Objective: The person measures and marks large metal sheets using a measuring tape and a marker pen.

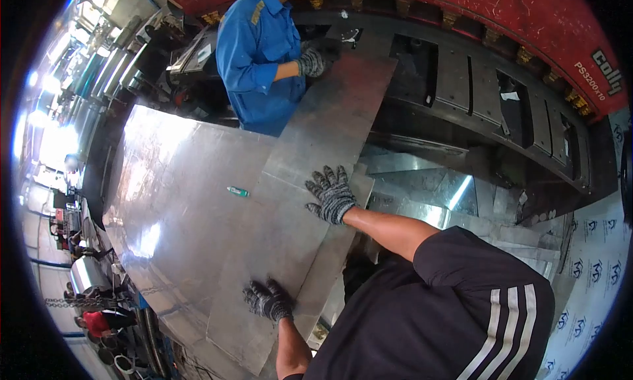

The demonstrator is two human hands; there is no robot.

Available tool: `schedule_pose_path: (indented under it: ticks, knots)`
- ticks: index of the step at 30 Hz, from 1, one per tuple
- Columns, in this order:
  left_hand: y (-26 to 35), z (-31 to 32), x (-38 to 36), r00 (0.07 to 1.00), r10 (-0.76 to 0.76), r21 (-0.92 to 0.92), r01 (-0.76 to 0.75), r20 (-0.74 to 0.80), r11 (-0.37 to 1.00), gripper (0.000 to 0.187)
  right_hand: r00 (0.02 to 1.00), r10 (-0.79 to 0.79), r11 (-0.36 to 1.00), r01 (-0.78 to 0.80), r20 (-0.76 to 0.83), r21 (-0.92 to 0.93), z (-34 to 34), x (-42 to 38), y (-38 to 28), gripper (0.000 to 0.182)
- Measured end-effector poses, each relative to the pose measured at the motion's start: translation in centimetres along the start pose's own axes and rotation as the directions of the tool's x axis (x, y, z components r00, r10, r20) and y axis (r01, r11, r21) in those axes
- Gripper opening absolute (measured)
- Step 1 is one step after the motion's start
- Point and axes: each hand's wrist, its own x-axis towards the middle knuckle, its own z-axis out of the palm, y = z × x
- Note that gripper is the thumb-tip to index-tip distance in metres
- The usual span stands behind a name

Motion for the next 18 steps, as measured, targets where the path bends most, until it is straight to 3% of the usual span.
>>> schedule_pose_path:
  ticks: [5,7,18]
  knots:
    - [0.0,0.2,0.2,0.999,-0.030,0.005,0.030,0.023,1.000,0.065,0.998,0.025,1.000,-0.024,0.051,-0.016,-0.7,-0.2,-0.3,0.070]
    - [0.0,-0.1,0.1,1.000,-0.014,0.001,0.014,0.021,1.000,0.065,1.000,-0.001,1.000,0.000,-0.013,-0.018,-0.4,-0.2,-0.2,0.070]
    - [-0.3,0.8,0.2,1.000,-0.022,0.027,0.022,-0.001,0.999,0.067,1.000,0.008,1.000,-0.008,-0.010,0.013,0.0,-0.4,0.1,0.070]
